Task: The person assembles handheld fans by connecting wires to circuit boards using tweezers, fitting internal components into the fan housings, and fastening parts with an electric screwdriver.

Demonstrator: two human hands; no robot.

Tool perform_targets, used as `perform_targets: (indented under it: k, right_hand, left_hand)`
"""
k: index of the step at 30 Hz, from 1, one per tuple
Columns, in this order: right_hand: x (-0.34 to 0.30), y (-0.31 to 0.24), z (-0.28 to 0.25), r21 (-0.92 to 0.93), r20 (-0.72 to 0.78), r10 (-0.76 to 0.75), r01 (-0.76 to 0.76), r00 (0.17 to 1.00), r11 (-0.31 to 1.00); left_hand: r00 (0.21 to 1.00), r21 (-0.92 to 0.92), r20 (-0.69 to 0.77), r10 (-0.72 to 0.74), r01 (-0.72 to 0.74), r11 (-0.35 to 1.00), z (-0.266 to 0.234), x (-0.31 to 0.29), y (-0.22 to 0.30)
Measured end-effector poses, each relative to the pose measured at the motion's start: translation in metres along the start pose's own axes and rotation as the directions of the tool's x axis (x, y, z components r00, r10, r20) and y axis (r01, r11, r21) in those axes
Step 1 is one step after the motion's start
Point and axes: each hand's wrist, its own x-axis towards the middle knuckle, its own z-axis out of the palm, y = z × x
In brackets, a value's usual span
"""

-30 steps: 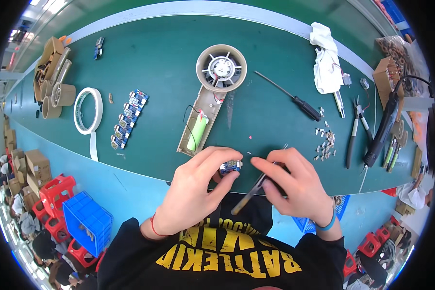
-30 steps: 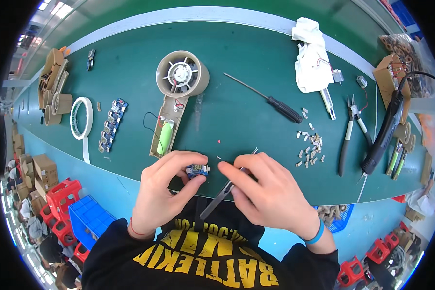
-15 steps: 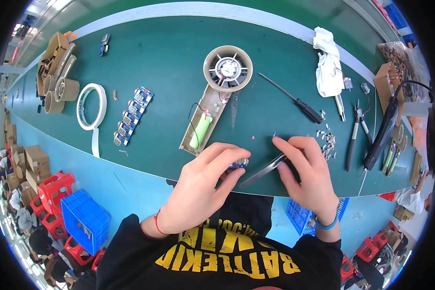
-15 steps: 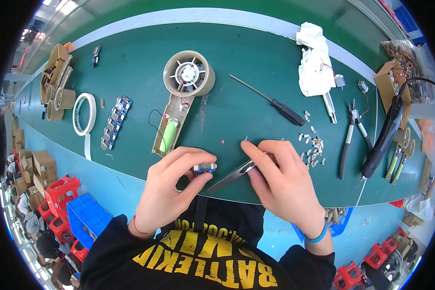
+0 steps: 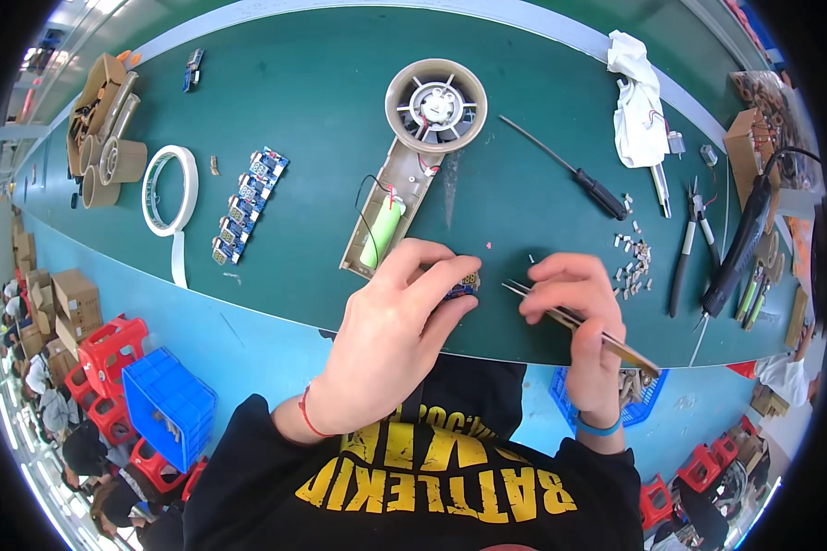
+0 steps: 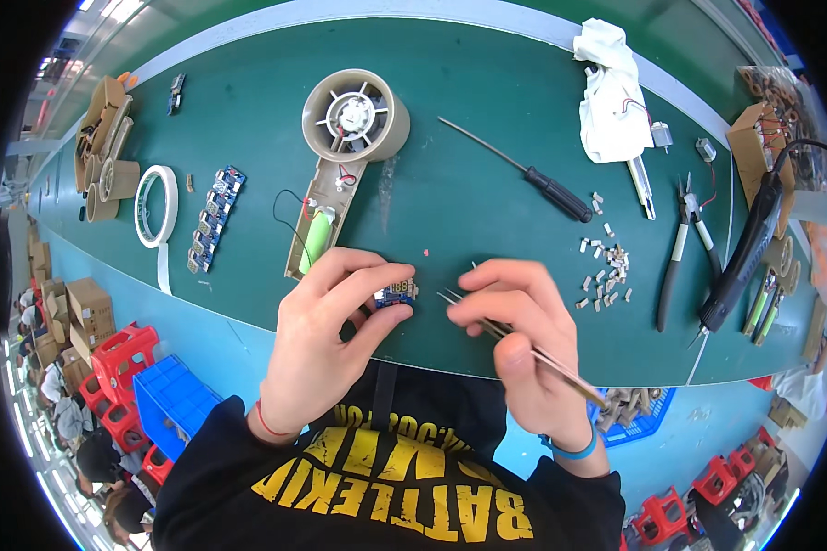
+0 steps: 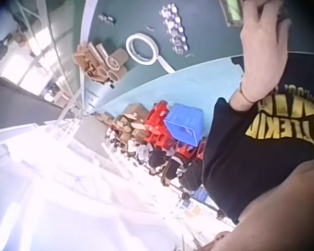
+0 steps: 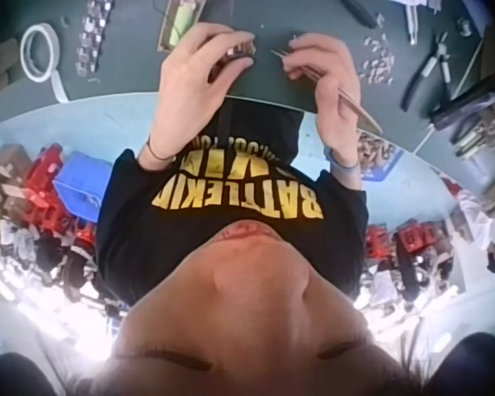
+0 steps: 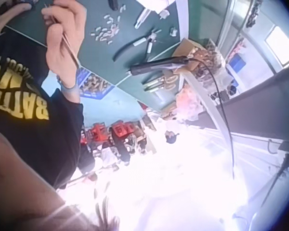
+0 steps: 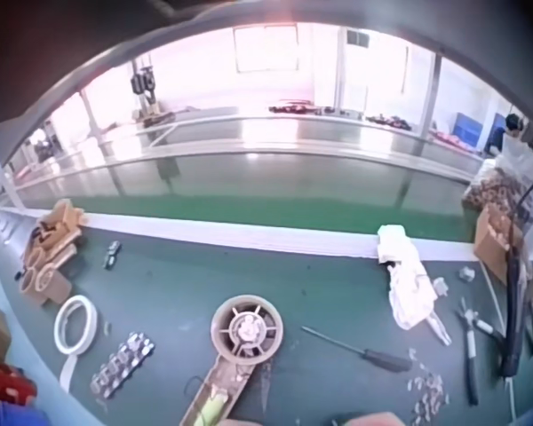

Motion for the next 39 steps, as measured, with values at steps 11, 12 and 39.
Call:
perform_targets:
  k: [11,12,39]
  right_hand:
    - [0.003,0.003,-0.009,-0.296,0.110,-0.127,0.155,0.986,0.942]
    - [0.002,0.001,-0.007,-0.314,0.085,-0.111,0.133,0.990,0.940]
    - [0.040,-0.043,0.002,-0.451,0.346,0.034,0.134,0.938,0.882]
  left_hand:
    - [0.992,-0.008,0.118,-0.044,0.045,0.999,-0.007,0.001,0.006]
    - [0.993,-0.019,0.112,-0.038,0.040,0.999,-0.006,0.001,0.005]
    - [0.989,0.032,0.134,0.061,-0.066,0.997,-0.006,0.005,0.003]
